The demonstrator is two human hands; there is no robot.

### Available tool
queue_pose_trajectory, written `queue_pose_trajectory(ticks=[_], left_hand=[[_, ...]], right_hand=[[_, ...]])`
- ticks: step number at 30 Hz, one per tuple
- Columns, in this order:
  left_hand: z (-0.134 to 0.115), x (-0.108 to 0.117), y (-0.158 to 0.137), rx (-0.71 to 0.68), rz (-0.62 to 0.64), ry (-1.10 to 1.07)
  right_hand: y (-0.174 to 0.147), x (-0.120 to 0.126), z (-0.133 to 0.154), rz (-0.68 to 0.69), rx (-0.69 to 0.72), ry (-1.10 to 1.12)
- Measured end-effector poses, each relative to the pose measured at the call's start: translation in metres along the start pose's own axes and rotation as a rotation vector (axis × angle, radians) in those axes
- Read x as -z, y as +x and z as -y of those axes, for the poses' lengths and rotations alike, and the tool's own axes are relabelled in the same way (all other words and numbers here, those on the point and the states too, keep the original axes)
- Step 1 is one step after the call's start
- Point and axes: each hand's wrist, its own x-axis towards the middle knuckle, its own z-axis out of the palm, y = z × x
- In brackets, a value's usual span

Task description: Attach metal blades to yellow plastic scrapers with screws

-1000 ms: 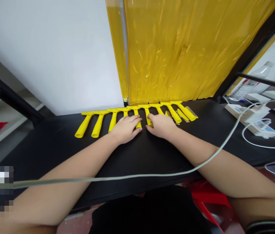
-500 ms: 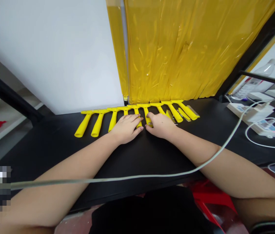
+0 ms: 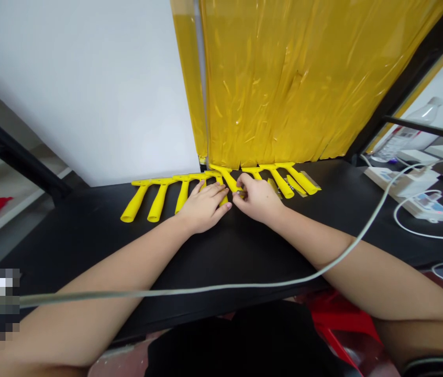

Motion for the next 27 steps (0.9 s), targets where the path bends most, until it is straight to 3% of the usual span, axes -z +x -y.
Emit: queue_pose_trajectory(ticks=[8,11,14,17,20,23,27], left_hand=[[0.0,0.0,-0.001,0.032,0.057,0.034],[-0.001,0.0,-0.003,0.047,0.045,0.049],[-0.001,0.001,-0.003,0.057,-0.022,-0.039],[-0.001,0.001,0.001,0.122,-0.206,-0.37],[-0.003,0.001,0.007,0.236,-0.422,-0.997],[-0.012,0.006,0.011,0.305,-0.534,-1.523],[-0.024,0.021,0.009,0.424,-0.486,-1.753]], right_hand=[[-0.003,0.011,-0.001,-0.164,0.066,-0.024],[-0.002,0.014,-0.009,-0.227,0.074,-0.01],[-0.001,0.015,-0.017,-0.377,0.164,0.074],[-0.002,0.016,-0.021,-0.522,0.329,0.161],[-0.004,0.016,-0.02,-0.549,0.494,0.178],[-0.005,0.015,-0.016,-0.465,0.662,0.159],[-0.006,0.013,-0.011,-0.268,0.844,0.172]])
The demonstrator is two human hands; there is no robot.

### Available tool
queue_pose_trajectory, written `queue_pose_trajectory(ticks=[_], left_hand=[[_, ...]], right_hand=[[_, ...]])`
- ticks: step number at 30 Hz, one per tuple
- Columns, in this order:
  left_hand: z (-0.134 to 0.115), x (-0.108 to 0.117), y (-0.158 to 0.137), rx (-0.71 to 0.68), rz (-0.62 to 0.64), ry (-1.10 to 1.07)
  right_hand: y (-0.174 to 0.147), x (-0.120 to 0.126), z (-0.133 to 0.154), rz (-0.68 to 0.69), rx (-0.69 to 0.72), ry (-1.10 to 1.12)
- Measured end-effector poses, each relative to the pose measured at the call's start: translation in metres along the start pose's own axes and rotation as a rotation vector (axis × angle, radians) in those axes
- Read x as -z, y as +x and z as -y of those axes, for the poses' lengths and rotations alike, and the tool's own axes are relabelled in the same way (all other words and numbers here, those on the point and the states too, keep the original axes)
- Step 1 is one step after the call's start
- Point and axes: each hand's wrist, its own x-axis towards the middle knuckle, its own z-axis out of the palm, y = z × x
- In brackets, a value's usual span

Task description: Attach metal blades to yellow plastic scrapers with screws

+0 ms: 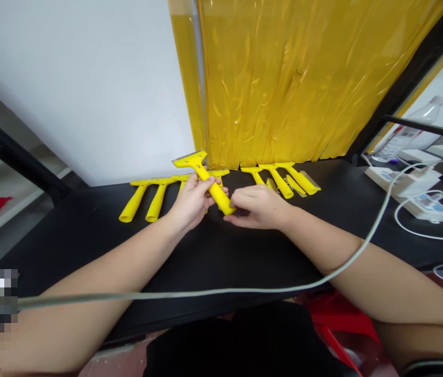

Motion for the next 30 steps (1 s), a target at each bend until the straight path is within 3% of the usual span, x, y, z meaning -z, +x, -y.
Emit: queue_pose_trajectory(ticks=[2,4,10,14,19,23,30], left_hand=[[-0.008,-0.002,-0.003,0.058,0.025,-0.009],[-0.016,0.0,-0.003,0.105,0.084,0.054],[-0.04,0.018,-0.003,0.179,0.325,0.8],[-0.049,0.024,-0.007,0.248,0.655,0.982],[-0.043,0.018,-0.013,0.06,0.89,1.242],[-0.032,0.014,-0.016,-0.002,0.956,1.367],[-0.02,0.019,-0.015,-0.026,0.97,1.353]], right_hand=[[0.0,0.001,0.001,0.056,0.025,0.097],[-0.001,0.005,0.0,0.027,-0.005,0.192],[-0.014,0.019,-0.027,-0.427,-0.412,0.439],[-0.011,0.021,-0.042,-0.581,-0.694,0.848],[0.0,0.018,-0.032,-0.597,-0.851,1.204],[0.002,0.01,-0.016,-0.497,-0.881,1.368],[-0.003,-0.005,-0.011,-0.29,-0.896,1.391]])
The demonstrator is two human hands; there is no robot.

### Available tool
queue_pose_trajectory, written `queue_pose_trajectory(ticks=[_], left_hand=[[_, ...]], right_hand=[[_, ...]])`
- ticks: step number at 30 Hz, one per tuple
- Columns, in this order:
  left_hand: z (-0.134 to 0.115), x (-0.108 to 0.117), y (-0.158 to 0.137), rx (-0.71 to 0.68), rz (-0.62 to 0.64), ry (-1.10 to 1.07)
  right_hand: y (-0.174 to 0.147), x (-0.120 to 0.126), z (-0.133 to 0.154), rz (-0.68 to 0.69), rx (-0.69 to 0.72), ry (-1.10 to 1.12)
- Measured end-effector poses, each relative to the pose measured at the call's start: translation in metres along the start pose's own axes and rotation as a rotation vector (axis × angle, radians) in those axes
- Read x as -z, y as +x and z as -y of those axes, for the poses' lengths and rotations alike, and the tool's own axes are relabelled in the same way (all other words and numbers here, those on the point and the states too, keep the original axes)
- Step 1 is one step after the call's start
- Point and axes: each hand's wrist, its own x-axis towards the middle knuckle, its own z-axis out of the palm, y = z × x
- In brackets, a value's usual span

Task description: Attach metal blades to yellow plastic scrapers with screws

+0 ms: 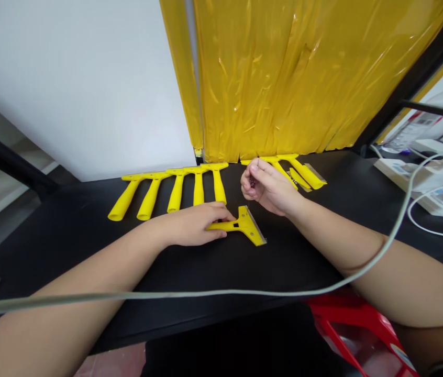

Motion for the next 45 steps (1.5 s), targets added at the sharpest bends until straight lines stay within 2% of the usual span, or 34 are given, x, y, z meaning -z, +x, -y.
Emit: queue_pose_trajectory(ticks=[7,13,15,19,21,29,35,39,42,45], left_hand=[[0.004,-0.002,0.0,-0.011,-0.032,-0.042],[0.007,-0.004,0.002,-0.011,-0.047,-0.061],[0.007,-0.004,0.002,-0.004,-0.045,-0.067],[0.005,-0.003,0.002,0.009,-0.037,-0.061],[0.005,-0.003,0.002,0.011,-0.037,-0.063],[0.007,-0.004,0.002,0.018,-0.042,-0.073],[0.008,-0.005,0.002,0.012,-0.053,-0.074],[0.007,-0.005,0.003,0.016,-0.045,-0.072],[0.006,-0.005,0.004,0.027,-0.045,-0.086],[0.005,-0.005,0.003,0.032,-0.044,-0.085]], right_hand=[[0.0,-0.002,-0.003,-0.012,0.002,0.029],[-0.001,-0.004,-0.005,-0.012,0.006,-0.039],[-0.002,-0.002,-0.005,-0.011,0.054,-0.132],[-0.003,0.001,0.0,-0.089,0.274,-0.472],[-0.004,0.001,0.002,-0.14,0.32,-0.522],[-0.004,0.004,0.002,-0.19,0.231,-0.36],[-0.001,0.007,0.0,-0.086,0.132,-0.242],[-0.002,0.001,0.001,0.02,0.041,-0.029],[-0.004,-0.005,0.001,0.005,0.006,0.119],[-0.004,-0.008,0.001,-0.028,-0.002,0.135]])
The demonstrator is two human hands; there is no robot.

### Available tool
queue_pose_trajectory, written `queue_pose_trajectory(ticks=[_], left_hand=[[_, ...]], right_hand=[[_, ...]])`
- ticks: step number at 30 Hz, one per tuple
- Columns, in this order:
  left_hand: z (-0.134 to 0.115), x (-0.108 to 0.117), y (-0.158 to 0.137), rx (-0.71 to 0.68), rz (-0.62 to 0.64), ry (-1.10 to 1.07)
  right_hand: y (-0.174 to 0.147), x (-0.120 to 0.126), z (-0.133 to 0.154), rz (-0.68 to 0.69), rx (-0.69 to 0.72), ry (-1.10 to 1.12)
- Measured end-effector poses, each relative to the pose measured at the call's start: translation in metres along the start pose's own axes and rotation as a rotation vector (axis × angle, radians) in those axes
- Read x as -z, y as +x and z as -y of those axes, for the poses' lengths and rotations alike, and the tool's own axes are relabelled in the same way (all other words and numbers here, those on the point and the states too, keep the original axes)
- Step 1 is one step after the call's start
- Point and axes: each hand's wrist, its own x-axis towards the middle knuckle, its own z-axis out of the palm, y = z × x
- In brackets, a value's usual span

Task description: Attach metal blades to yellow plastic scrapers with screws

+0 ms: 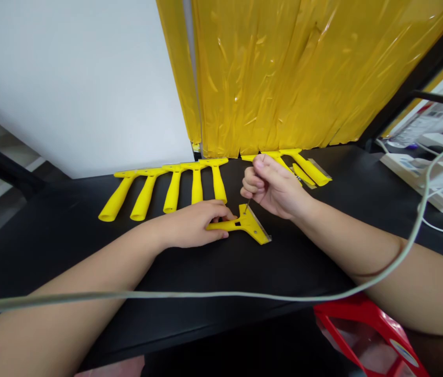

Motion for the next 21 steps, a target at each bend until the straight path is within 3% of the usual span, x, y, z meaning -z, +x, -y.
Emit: queue_pose_trajectory(ticks=[5,21], left_hand=[[0.0007,-0.0005,-0.0003,-0.012,-0.009,0.009],[0.0005,-0.0009,-0.0016,0.004,0.014,-0.019]], right_hand=[[0.0042,0.002,0.0002,-0.084,-0.008,-0.081],[0.0007,0.0008,0.0013,0.03,-0.086,-0.005]])
